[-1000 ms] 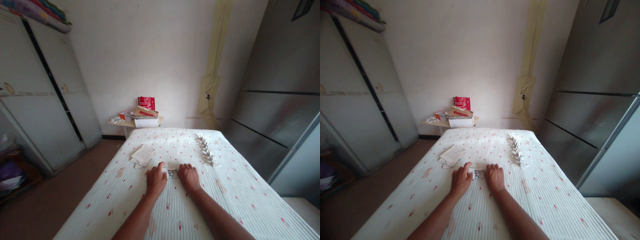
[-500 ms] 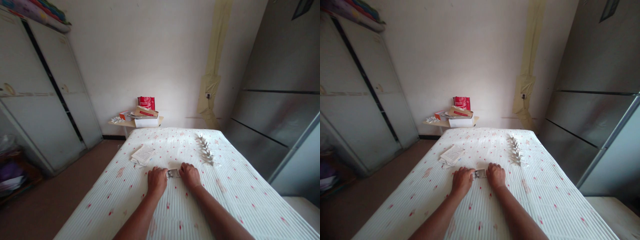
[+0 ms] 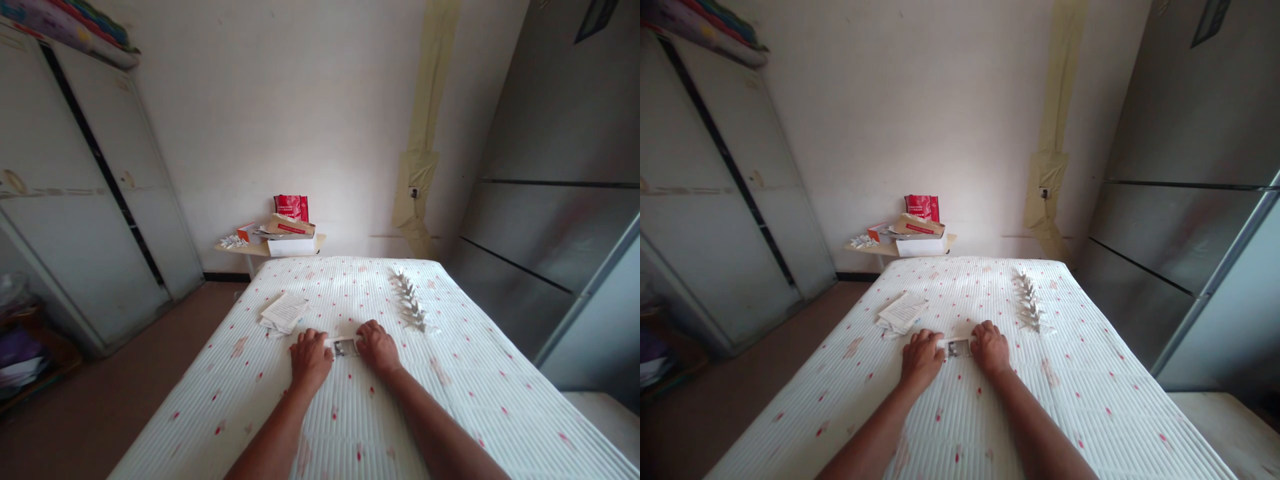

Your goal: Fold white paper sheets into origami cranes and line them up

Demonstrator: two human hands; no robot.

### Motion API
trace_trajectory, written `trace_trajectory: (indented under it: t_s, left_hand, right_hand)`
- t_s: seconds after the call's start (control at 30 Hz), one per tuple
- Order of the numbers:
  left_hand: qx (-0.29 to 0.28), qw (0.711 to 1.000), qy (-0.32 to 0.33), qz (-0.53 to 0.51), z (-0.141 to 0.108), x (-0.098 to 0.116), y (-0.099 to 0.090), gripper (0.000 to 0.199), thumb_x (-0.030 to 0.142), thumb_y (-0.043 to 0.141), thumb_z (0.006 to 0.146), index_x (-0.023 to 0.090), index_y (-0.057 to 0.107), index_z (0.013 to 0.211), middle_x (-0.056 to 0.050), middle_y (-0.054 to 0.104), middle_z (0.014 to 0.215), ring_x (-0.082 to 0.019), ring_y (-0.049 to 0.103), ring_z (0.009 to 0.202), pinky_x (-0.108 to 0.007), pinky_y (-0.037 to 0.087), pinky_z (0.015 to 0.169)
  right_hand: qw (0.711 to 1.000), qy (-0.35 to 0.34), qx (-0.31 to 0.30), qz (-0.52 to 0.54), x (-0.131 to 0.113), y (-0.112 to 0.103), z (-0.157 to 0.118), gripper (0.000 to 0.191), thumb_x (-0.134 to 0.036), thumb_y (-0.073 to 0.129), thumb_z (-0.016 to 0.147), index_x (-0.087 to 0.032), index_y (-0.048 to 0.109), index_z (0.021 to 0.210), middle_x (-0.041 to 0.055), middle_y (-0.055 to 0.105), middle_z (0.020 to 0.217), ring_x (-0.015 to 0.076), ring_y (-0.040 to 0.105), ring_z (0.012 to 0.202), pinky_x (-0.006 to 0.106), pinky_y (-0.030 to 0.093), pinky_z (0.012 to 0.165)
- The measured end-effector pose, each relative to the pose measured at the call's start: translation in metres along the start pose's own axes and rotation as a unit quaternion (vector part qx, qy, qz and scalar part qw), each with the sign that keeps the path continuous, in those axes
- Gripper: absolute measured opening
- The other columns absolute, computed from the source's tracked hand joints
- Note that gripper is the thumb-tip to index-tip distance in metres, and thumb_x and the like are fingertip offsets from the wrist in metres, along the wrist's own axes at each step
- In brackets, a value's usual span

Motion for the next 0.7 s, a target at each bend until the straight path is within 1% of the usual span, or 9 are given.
trace_trajectory:
  t_s: [0.1,0.2,0.3,0.4,0.47,0.53,0.6,0.67,0.7]
  left_hand:
    - [-0.007,1.0,-0.007,-0.014,0.003,-0.001,-0.001,0.03,0.025,0.05,0.074,0.027,0.058,0.103,-0.005,0.054,0.107,-0.022,0.045,0.103,-0.035,0.034,0.083]
    - [-0.001,0.999,-0.001,-0.04,0.008,-0.002,-0.002,0.028,0.024,0.051,0.071,0.026,0.06,0.097,-0.004,0.056,0.103,-0.022,0.046,0.101,-0.035,0.035,0.082]
    - [0.006,0.993,-0.016,-0.113,0.013,-0.007,-0.001,0.021,0.022,0.054,0.066,0.024,0.061,0.086,-0.003,0.057,0.096,-0.023,0.047,0.099,-0.036,0.034,0.083]
    - [0.008,0.98,-0.036,-0.194,0.018,-0.013,0.0,0.013,0.021,0.057,0.061,0.022,0.061,0.073,-0.002,0.058,0.087,-0.022,0.049,0.094,-0.035,0.035,0.081]
    - [0.004,0.971,-0.037,-0.235,0.02,-0.015,0.003,0.009,0.021,0.057,0.06,0.021,0.059,0.069,0.0,0.058,0.078,-0.02,0.052,0.087,-0.032,0.037,0.077]
    - [-0.008,0.956,-0.03,-0.292,0.022,-0.016,0.007,0.009,0.021,0.054,0.061,0.019,0.059,0.069,0.002,0.058,0.069,-0.017,0.054,0.076,-0.027,0.04,0.07]
    - [-0.025,0.933,-0.018,-0.358,0.021,-0.015,0.011,0.014,0.021,0.052,0.064,0.017,0.06,0.074,0.003,0.058,0.064,-0.014,0.055,0.066,-0.023,0.041,0.062]
    - [-0.037,0.906,-0.005,-0.421,0.019,-0.013,0.013,0.023,0.022,0.051,0.065,0.014,0.061,0.084,0.001,0.062,0.066,-0.013,0.056,0.062,-0.022,0.042,0.058]
    - [-0.041,0.893,0.0,-0.448,0.018,-0.012,0.013,0.028,0.023,0.052,0.065,0.012,0.061,0.088,0.0,0.063,0.068,-0.013,0.057,0.061,-0.022,0.042,0.057]
  right_hand:
    - [0.999,0.005,0.012,0.033,0.001,0.0,0.002,0.015,-0.016,0.049,0.075,-0.02,0.06,0.085,0.003,0.058,0.093,0.0154,0.052,0.089,0.023,0.033,0.071]
    - [0.998,0.006,0.024,0.053,0.001,-0.001,0.004,0.012,-0.015,0.049,0.073,-0.019,0.06,0.076,0.0013,0.059,0.084,0.0144,0.053,0.083,0.023,0.032,0.068]
    - [0.994,0.007,0.029,0.107,0.003,-0.002,0.003,0.012,-0.015,0.047,0.073,-0.019,0.058,0.072,-0.0012,0.059,0.074,0.0118,0.052,0.07,0.021,0.032,0.063]
    - [0.979,0.001,0.027,0.203,0.007,-0.003,0.002,0.011,-0.018,0.045,0.073,-0.019,0.055,0.069,-0.0042,0.054,0.062,0.0102,0.049,0.06,0.02,0.032,0.058]
    - [0.962,-0.003,0.025,0.273,0.011,-0.002,0.001,0.009,-0.021,0.047,0.072,-0.019,0.053,0.066,-0.0052,0.05,0.058,0.0102,0.046,0.057,0.02,0.032,0.055]
    - [0.935,-0.002,0.02,0.353,0.013,0.0,0.002,0.008,-0.025,0.05,0.071,-0.018,0.051,0.065,-0.0057,0.046,0.057,0.0097,0.042,0.055,0.02,0.031,0.052]
    - [0.898,0.003,0.009,0.44,0.014,0.003,0.002,0.012,-0.028,0.054,0.07,-0.018,0.049,0.065,-0.0061,0.044,0.056,0.0089,0.039,0.052,0.02,0.029,0.05]
    - [0.862,0.008,0.0,0.506,0.014,0.004,0.001,0.017,-0.032,0.057,0.069,-0.018,0.048,0.066,-0.0062,0.043,0.056,0.0084,0.038,0.051,0.02,0.029,0.049]
    - [0.849,0.01,-0.003,0.529,0.013,0.004,0.001,0.02,-0.034,0.058,0.068,-0.018,0.048,0.066,-0.0061,0.043,0.056,0.0084,0.038,0.051,0.02,0.029,0.049]
Point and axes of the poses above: each hand's wrist, its own z-axis towards the middle knuckle, its own y-axis out of the palm, x = y × z, the point moved 6 cm from there along z, towards the middle knuckle
